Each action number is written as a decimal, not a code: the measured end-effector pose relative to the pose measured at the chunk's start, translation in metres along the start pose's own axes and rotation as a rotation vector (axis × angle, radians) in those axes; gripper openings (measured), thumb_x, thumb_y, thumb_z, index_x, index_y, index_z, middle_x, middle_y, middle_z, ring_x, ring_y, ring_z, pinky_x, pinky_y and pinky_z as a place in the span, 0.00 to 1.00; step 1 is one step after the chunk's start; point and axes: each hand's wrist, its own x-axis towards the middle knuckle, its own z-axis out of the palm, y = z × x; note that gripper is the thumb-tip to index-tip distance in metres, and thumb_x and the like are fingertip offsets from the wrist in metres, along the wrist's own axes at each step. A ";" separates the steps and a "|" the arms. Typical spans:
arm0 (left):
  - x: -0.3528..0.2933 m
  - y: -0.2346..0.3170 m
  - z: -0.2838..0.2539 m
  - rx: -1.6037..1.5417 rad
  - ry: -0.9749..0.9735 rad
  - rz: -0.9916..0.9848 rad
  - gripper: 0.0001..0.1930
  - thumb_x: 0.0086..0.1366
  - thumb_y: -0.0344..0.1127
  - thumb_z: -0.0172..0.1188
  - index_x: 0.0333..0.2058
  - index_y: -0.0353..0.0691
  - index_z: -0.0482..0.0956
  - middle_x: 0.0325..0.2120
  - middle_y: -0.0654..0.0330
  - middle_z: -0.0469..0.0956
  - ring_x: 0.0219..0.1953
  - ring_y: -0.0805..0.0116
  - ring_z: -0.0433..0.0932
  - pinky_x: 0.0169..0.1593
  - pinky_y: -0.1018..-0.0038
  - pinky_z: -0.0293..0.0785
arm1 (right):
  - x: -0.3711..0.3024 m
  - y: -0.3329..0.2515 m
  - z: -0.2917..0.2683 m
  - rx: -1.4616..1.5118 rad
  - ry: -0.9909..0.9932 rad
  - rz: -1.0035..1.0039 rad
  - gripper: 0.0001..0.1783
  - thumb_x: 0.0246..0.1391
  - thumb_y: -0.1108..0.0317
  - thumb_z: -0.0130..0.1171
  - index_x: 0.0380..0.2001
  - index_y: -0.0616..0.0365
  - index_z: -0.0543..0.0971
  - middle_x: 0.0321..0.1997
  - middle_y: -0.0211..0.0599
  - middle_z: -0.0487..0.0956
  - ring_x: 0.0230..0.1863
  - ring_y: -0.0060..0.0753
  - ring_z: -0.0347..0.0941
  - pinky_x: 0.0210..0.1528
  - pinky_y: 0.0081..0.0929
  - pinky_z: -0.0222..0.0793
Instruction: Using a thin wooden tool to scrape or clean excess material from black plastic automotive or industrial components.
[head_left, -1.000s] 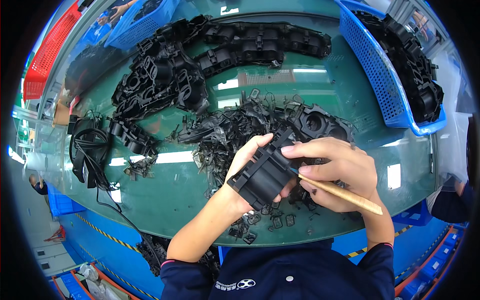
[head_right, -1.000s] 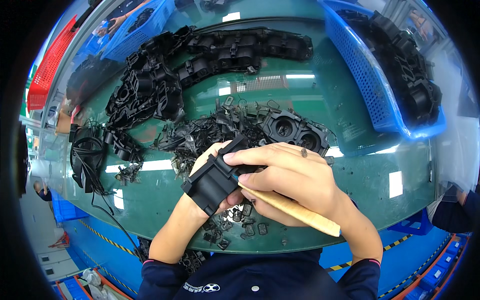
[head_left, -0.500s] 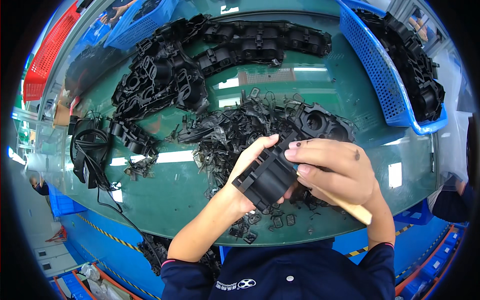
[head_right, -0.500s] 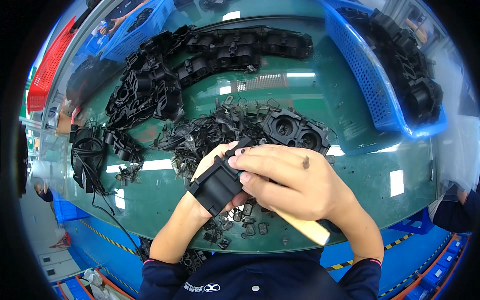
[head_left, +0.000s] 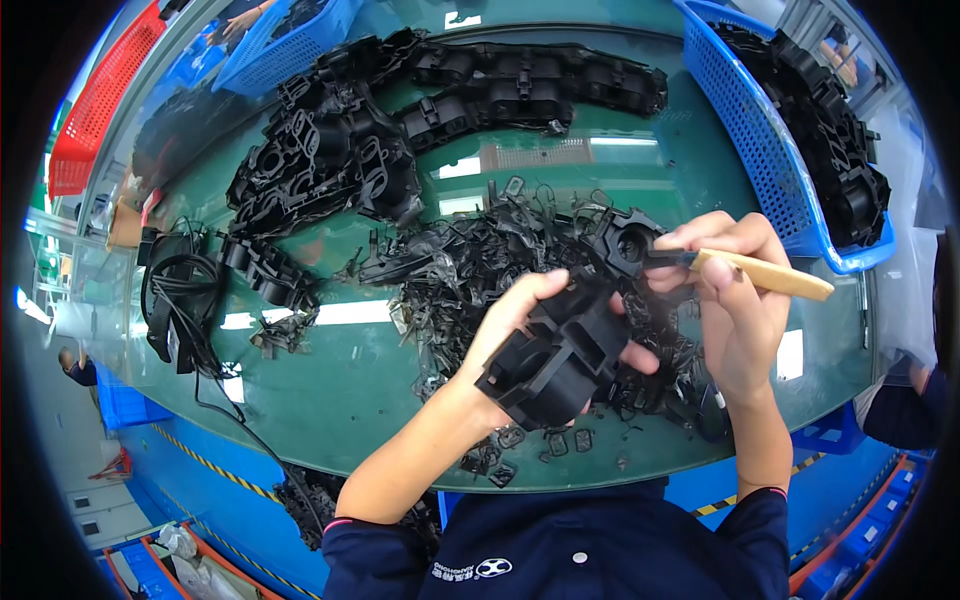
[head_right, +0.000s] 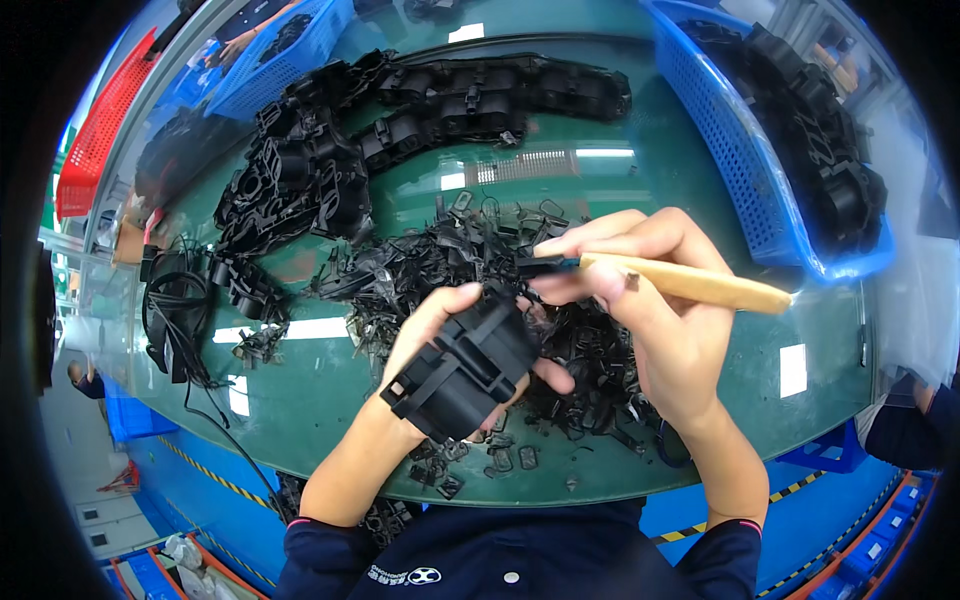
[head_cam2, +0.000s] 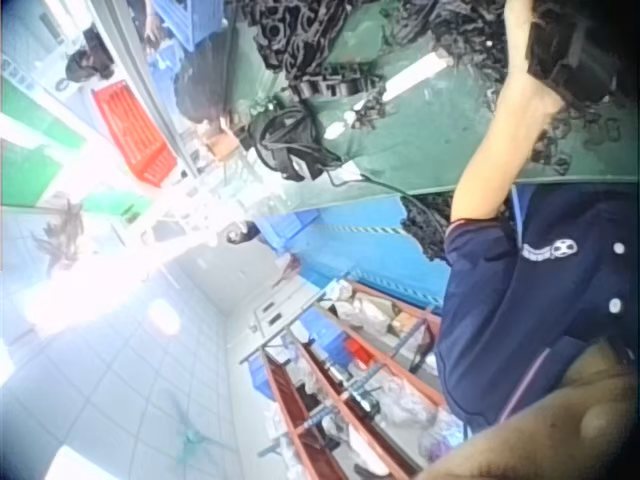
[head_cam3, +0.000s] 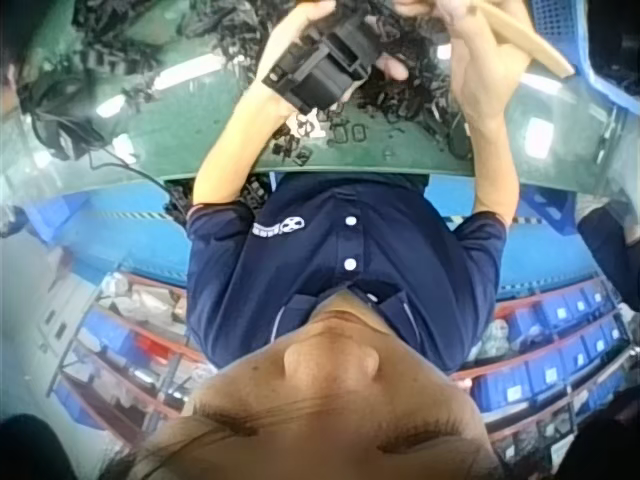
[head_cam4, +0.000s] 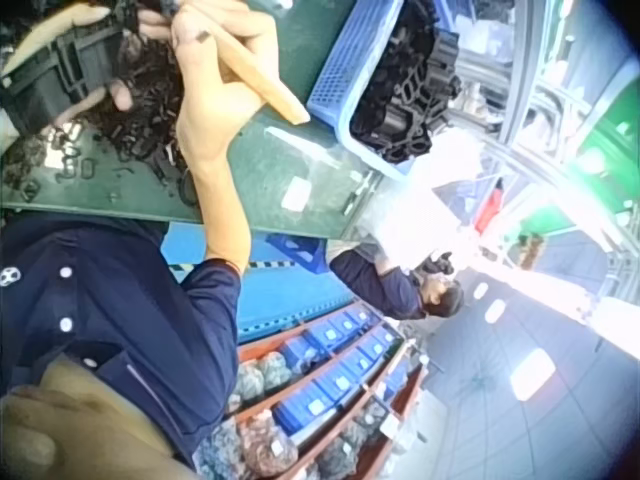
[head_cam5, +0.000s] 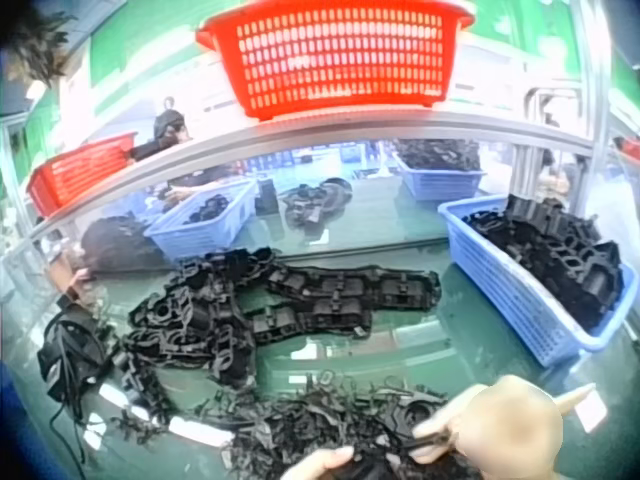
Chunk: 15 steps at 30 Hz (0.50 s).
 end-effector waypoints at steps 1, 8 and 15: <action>0.000 0.001 0.006 0.037 0.004 0.071 0.25 0.63 0.53 0.38 0.43 0.36 0.70 0.38 0.29 0.72 0.25 0.60 0.79 0.23 0.73 0.78 | 0.001 -0.002 -0.002 0.005 -0.015 -0.033 0.05 0.53 0.76 0.50 0.30 0.68 0.68 0.36 0.57 0.75 0.31 0.40 0.77 0.36 0.29 0.78; -0.015 0.014 0.020 0.424 0.074 0.508 0.26 0.65 0.53 0.37 0.46 0.36 0.68 0.35 0.36 0.76 0.31 0.59 0.79 0.34 0.72 0.77 | 0.002 -0.016 -0.012 -0.329 -0.209 0.032 0.04 0.42 0.80 0.59 0.24 0.68 0.76 0.25 0.43 0.77 0.29 0.28 0.76 0.27 0.20 0.70; -0.016 0.010 0.024 0.729 0.152 0.735 0.25 0.65 0.51 0.35 0.47 0.34 0.64 0.32 0.42 0.76 0.36 0.60 0.78 0.42 0.70 0.75 | 0.003 -0.009 0.006 -0.641 -0.511 -0.385 0.08 0.36 0.74 0.65 0.24 0.58 0.78 0.32 0.37 0.79 0.30 0.34 0.75 0.44 0.35 0.68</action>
